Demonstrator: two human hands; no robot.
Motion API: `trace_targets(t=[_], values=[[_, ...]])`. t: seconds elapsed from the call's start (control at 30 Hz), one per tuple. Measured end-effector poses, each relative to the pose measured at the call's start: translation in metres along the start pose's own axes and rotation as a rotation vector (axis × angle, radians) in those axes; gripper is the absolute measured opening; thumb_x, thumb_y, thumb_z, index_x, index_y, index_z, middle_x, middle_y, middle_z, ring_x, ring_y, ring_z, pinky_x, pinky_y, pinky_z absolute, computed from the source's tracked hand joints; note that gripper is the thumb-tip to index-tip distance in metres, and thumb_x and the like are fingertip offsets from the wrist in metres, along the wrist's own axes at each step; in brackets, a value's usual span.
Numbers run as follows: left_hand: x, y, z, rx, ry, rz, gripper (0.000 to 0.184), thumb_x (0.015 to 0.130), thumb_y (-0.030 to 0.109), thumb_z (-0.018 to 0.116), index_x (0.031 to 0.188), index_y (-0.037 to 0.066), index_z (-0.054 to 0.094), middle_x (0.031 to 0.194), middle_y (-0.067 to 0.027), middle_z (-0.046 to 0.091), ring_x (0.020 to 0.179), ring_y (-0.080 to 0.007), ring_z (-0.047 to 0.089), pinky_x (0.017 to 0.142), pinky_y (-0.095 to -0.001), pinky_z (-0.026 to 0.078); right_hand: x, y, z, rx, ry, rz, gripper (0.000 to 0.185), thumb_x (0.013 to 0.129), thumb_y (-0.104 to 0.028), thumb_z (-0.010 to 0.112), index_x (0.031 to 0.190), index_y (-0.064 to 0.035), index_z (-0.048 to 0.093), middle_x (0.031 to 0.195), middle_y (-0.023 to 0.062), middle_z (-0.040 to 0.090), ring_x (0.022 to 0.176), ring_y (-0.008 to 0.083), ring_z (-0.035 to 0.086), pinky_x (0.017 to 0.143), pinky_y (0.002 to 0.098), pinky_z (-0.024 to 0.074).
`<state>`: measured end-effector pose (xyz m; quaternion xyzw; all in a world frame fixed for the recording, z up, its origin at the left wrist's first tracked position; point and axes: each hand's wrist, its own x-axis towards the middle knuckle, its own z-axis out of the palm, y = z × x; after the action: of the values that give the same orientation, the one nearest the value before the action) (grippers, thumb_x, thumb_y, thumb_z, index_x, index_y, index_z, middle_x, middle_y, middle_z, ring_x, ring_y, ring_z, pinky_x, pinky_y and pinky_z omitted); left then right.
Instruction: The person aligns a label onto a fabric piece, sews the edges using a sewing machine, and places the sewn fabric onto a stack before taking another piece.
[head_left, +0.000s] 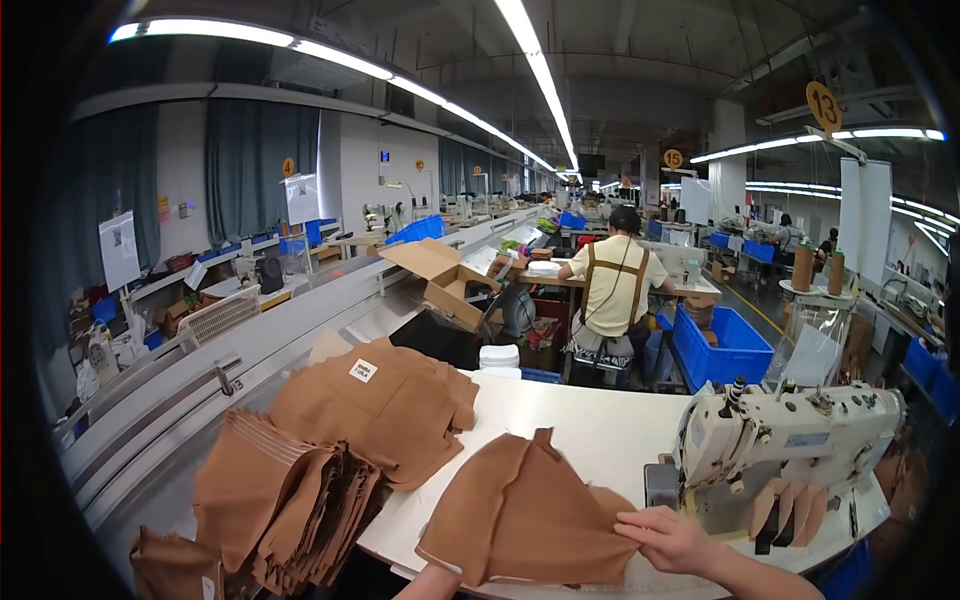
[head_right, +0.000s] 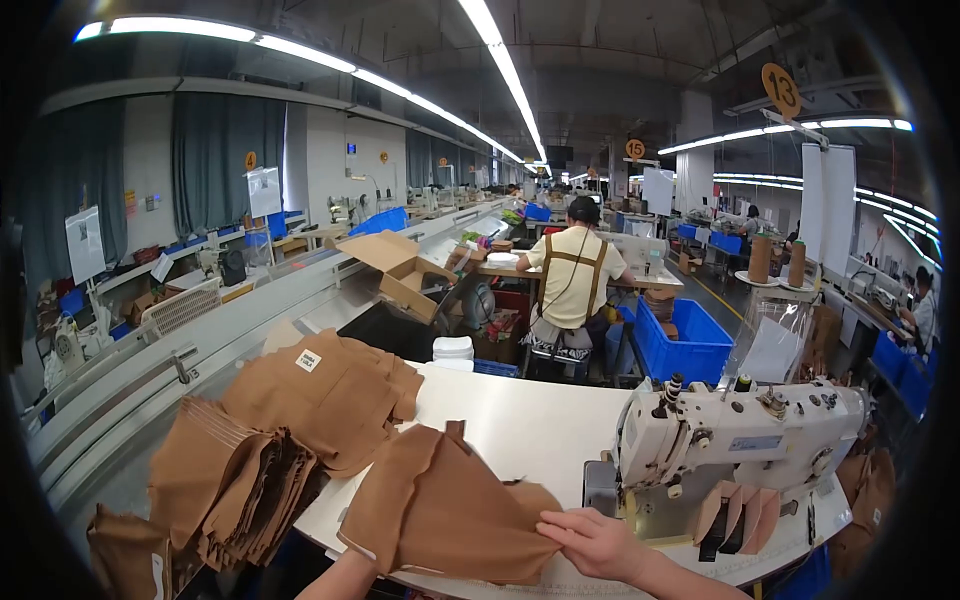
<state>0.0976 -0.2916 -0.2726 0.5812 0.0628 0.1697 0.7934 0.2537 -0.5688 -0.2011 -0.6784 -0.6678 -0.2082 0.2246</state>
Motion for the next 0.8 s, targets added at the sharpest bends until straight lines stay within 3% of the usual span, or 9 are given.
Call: trace_targets(t=[0.13,0.17,0.27,0.37,0.47,0.63,0.73,0.77,0.8], values=[[-0.002,0.003,0.002,0.037,0.006,0.003,0.029,0.099,0.017,0.064,0.122,-0.001,0.062,0.11,-0.0115,0.069,0.101,-0.0207,0.069,0.087,-0.0363,0.058,-0.009,-0.009,0.013,0.384,0.185,0.445,0.047,0.097,-0.012,0.062,0.143,-0.0016,0.053,0.143,0.0168,0.056,0.123,0.0279,0.059,0.103,0.0313,0.0473],[-0.002,0.003,0.003,0.045,0.009,0.005,0.029,0.099,0.017,0.064,0.122,0.0,0.062,0.11,-0.0115,0.069,0.101,-0.0207,0.069,0.087,-0.0364,0.058,-0.001,-0.015,0.011,0.717,0.2,0.676,0.052,0.102,-0.019,0.06,0.149,-0.0009,0.045,0.142,0.0149,0.057,0.126,0.0229,0.057,0.109,0.0294,0.042],[-0.004,0.004,0.007,0.065,0.022,0.008,0.029,0.098,0.017,0.064,0.122,0.0,0.062,0.11,-0.0112,0.069,0.1,-0.0208,0.069,0.086,-0.0367,0.058,0.03,-0.025,0.017,1.046,0.346,0.81,0.044,0.104,-0.024,0.059,0.14,0.0011,0.054,0.129,0.0094,0.065,0.117,0.0141,0.059,0.102,0.0274,0.0455],[-0.008,0.004,0.009,0.077,0.039,0.012,0.029,0.098,0.017,0.064,0.121,0.0,0.061,0.109,-0.011,0.069,0.099,-0.0209,0.069,0.085,-0.037,0.059,0.029,-0.035,0.021,0.988,0.356,0.752,0.032,0.107,-0.025,0.056,0.119,0.0028,0.068,0.096,-0.0026,0.069,0.087,0.003,0.057,0.078,0.0216,0.0479],[-0.019,0.0,0.005,0.094,0.069,0.018,0.029,0.097,0.017,0.065,0.121,0.0,0.061,0.109,-0.0108,0.069,0.098,-0.021,0.069,0.085,-0.0374,0.059,0.007,-0.022,0.015,1.105,0.439,0.887,0.031,0.107,-0.023,0.055,0.121,0.0018,0.068,0.095,-0.003,0.069,0.084,0.0022,0.057,0.074,0.021,0.0476],[-0.07,-0.041,-0.034,0.072,0.188,0.087,0.029,0.096,0.016,0.065,0.12,0.001,0.061,0.108,-0.0104,0.07,0.096,-0.0212,0.07,0.083,-0.0379,0.06,-0.023,-0.026,-0.009,1.409,0.374,0.948,0.032,0.105,-0.016,0.058,0.132,0.0017,0.062,0.117,0.0018,0.069,0.104,0.0058,0.062,0.091,0.0234,0.0517],[-0.086,-0.002,-0.035,-0.289,0.237,-0.018,0.033,0.091,0.011,0.066,0.122,0.001,0.059,0.11,-0.0108,0.069,0.096,-0.023,0.071,0.082,-0.0396,0.061,-0.02,-0.047,-0.011,1.445,0.32,0.951,0.032,0.103,-0.014,0.061,0.13,0.0026,0.063,0.117,0.0039,0.07,0.104,0.0084,0.063,0.091,0.0249,0.0518],[-0.075,-0.001,-0.038,-0.151,0.368,0.072,0.029,0.089,0.013,0.07,0.115,0.001,0.063,0.105,-0.0104,0.071,0.097,-0.0215,0.07,0.081,-0.0383,0.06,-0.017,-0.051,-0.009,1.468,0.344,0.951,0.034,0.101,-0.012,0.064,0.133,0.0012,0.062,0.117,0.0027,0.07,0.102,0.0072,0.063,0.091,0.0237,0.0523],[-0.082,0.007,-0.043,-0.013,0.244,-0.068,0.026,0.09,0.012,0.07,0.112,0.0,0.064,0.103,-0.0104,0.072,0.096,-0.0205,0.071,0.081,-0.0369,0.06,-0.015,-0.054,-0.007,1.465,0.364,0.952,0.035,0.101,-0.012,0.065,0.133,0.001,0.062,0.117,0.0028,0.07,0.102,0.0073,0.063,0.091,0.0238,0.0525]])
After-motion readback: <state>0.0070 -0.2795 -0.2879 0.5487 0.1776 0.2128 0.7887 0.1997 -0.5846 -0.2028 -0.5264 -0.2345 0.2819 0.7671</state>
